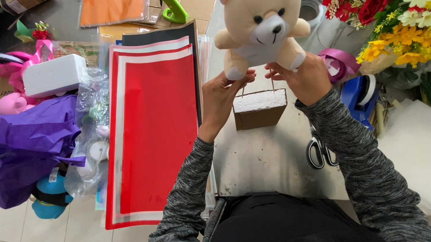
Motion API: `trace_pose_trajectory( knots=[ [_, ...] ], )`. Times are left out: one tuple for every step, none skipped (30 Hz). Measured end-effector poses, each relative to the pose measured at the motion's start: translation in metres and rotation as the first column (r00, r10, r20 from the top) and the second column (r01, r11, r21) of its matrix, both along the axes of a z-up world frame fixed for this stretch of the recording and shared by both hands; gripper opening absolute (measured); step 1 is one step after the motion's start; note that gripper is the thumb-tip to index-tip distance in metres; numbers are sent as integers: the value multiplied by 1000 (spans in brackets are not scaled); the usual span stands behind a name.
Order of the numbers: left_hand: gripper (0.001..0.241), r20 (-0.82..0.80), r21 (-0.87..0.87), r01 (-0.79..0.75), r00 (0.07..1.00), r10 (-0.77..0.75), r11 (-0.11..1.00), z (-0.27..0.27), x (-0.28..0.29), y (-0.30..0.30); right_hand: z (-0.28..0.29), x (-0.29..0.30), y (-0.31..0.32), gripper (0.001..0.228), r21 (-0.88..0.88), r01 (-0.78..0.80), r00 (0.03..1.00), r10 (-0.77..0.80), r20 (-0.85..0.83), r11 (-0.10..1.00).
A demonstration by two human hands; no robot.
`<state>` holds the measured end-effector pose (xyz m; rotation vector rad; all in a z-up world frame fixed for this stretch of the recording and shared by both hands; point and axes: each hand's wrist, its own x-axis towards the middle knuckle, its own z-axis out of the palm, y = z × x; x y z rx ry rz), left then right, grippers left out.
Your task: The person prepares a small stuffed bear by inserting two thin wooden sticks into its base and then placing the bear inside a small cardboard box. The person subsequently gathers several flowers from a large bouquet on the table.
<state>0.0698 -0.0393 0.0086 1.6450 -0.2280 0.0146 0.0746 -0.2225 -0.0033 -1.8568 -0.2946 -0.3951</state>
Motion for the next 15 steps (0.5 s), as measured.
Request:
trace_pose_trajectory(
  knots=[
    [12, 1, 5, 3, 1000, -3, 1000, -1, 0, 0, 0, -1, 1, 15, -82, 31, 999, -28, 38, 996],
    [12, 2, 10, 5, 1000, -5, 1000, -2, 1, 0, 0, -1, 3, 17, -161, 63, 996, -51, 79, 985],
    [12, 3, 10, 4, 1000, -4, 1000, -1, 1, 0, 0, 0, 2, 17, -161, 62, 996, -50, 79, 985],
    [13, -15, 17, 8, 1000, -8, 1000, 1, 1, 0, 0, 1, 0, 16, -76, 32, 998, -28, 48, 997],
    [14, -32, 25, 13, 999, -12, 1000, 3, 0, 0, 0, 2, -1, 15, 9, 3, 1000, -3, 20, 1000],
    [14, -32, 25, 14, 999, -13, 1000, 2, 1, 0, -1, 2, 0, 15, 9, 3, 1000, -3, 20, 1000],
    [14, -17, 8, 10, 1000, -10, 1000, 2, 1, 0, -3, 2, 1, 16, -10, 19, 999, -19, 27, 1000],
    [14, -3, -8, 7, 1000, -7, 1000, 1, 1, 0, -4, 2, 1, 17, -30, 35, 999, -34, 33, 999],
    [14, -3, -9, 7, 1000, -7, 1000, 1, 1, 0, -3, 1, 2, 17, -30, 36, 999, -35, 33, 999],
    [14, -7, -14, 10, 1000, -10, 1000, 2, 2, 0, -1, 0, 3, 19, -97, 59, 997, -54, 55, 994],
    [14, -12, -19, 13, 1000, -13, 1000, 2, 2, 1, 0, -1, 4, 21, -163, 83, 994, -71, 79, 983],
    [14, -12, -19, 14, 1000, -14, 1000, 1, 2, 1, 1, -2, 5, 21, -163, 84, 994, -72, 79, 983],
    [14, 0, -16, 14, 1000, -14, 1000, 0, 2, 1, 2, -3, 6, 21, -157, 87, 994, -77, 71, 984],
    [14, 12, -13, 14, 1000, -14, 1000, -1, 2, 1, 3, -3, 7, 22, -152, 91, 995, -82, 64, 984],
    [14, 11, -13, 15, 1000, -15, 1000, 1, 2, 0, 2, -3, 6, 22, -151, 92, 994, -83, 64, 984]
  ],
)
